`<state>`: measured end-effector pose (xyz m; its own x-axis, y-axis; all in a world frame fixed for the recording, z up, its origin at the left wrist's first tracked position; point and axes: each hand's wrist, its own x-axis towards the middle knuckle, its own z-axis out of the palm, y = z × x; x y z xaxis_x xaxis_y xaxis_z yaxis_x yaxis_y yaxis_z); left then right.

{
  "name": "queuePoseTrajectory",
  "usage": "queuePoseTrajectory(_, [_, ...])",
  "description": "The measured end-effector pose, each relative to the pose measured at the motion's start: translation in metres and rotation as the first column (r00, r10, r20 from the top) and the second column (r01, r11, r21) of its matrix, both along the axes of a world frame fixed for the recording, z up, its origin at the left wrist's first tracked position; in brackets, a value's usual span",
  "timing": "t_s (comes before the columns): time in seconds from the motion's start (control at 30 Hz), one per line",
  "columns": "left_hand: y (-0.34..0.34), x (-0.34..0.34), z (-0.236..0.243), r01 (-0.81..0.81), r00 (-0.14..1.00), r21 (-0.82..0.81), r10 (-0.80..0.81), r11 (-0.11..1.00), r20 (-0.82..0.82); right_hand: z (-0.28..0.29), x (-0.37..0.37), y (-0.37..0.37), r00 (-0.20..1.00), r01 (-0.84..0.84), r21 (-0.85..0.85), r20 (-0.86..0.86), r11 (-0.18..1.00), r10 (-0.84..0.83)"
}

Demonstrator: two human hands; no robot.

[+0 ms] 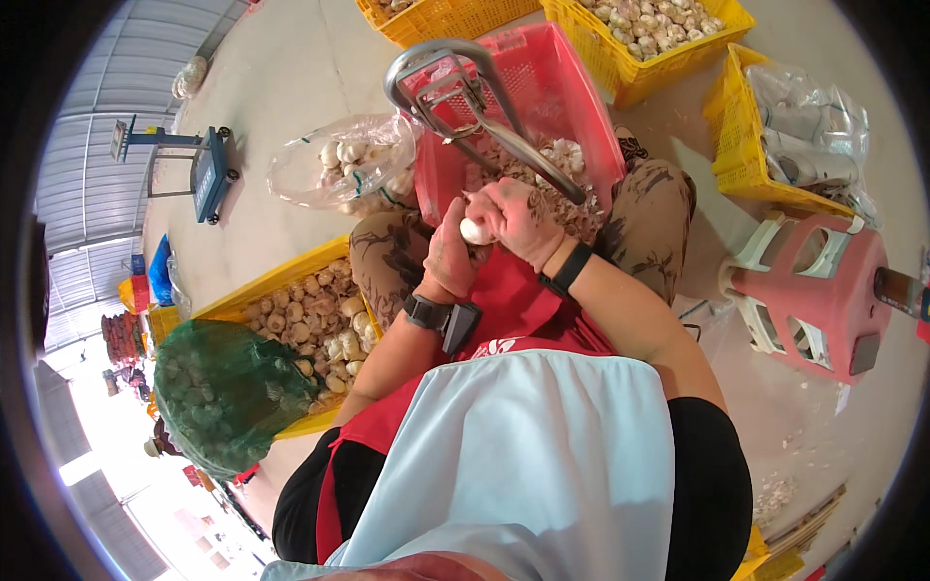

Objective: The person sits on the floor and uses a manual garlic peeler to peel garlic bulbs. They pick up garlic from a yellow crate, operate the peeler over a pink bin, and place the peeled garlic into a plastic bag.

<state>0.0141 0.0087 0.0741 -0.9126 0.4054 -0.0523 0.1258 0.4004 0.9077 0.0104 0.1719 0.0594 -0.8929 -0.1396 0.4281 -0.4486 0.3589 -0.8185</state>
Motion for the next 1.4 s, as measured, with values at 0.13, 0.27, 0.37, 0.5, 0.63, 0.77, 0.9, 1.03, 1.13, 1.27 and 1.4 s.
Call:
queuePoseTrajectory(0.13, [0.002,0.007,-0.007,0.049,0.964,-0.021,-0.052,0.999,-0.26,-0.008,-0.004,-0.004,0.995,0.025,-0.169,0.102,0.985,-0.008])
queuePoseTrajectory(0.27, [-0.022,-0.003,-0.049,-0.17,0.719,0.35,-0.127,0.921,0.683,-0.012,-0.004,0.002,0.877,-0.03,-0.222,0.462,0.975,0.132])
queuePoseTrajectory(0.37, [-0.022,-0.005,-0.062,-0.086,0.882,0.187,-0.012,0.979,0.47,-0.056,-0.006,0.001,0.923,-0.206,-0.632,0.129,0.747,0.363])
queuePoseTrajectory(0.5, [-0.008,0.006,-0.028,0.044,0.976,-0.324,-0.11,0.945,-0.188,-0.028,0.005,0.012,0.793,-0.376,-0.494,0.266,0.784,0.548])
queuePoseTrajectory(0.63, [0.001,0.002,-0.013,0.06,0.95,-0.42,-0.181,0.906,-0.255,-0.03,-0.001,0.016,0.827,-0.213,-0.597,0.311,0.773,0.468])
queuePoseTrajectory(0.77, [0.01,-0.004,-0.006,-0.409,0.832,0.296,0.219,0.863,0.509,-0.051,-0.011,0.02,0.889,-0.123,-0.638,0.27,0.76,0.37])
queuePoseTrajectory(0.9, [0.007,-0.01,-0.002,-0.045,0.969,0.228,-0.013,0.973,0.245,-0.074,-0.014,0.009,0.898,-0.138,-0.633,0.245,0.762,0.366])
queuePoseTrajectory(1.03, [0.015,-0.005,-0.005,-0.071,0.943,0.315,-0.04,0.946,0.331,-0.055,-0.01,0.015,0.865,0.009,-0.423,0.457,0.906,0.205])
queuePoseTrajectory(1.13, [0.014,-0.001,-0.007,-0.189,0.893,0.431,-0.028,0.882,0.448,-0.06,-0.01,0.008,0.922,0.053,-0.531,0.352,0.846,0.163])
queuePoseTrajectory(1.27, [-0.001,-0.005,-0.015,-0.188,0.866,0.56,-0.132,0.807,0.482,-0.04,-0.006,0.016,0.753,-0.011,-0.783,0.403,0.622,0.521])
queuePoseTrajectory(1.4, [0.0,-0.003,-0.009,-0.343,0.848,0.556,-0.004,0.757,0.529,-0.027,-0.004,0.014,0.808,-0.091,-0.734,0.34,0.672,0.481])
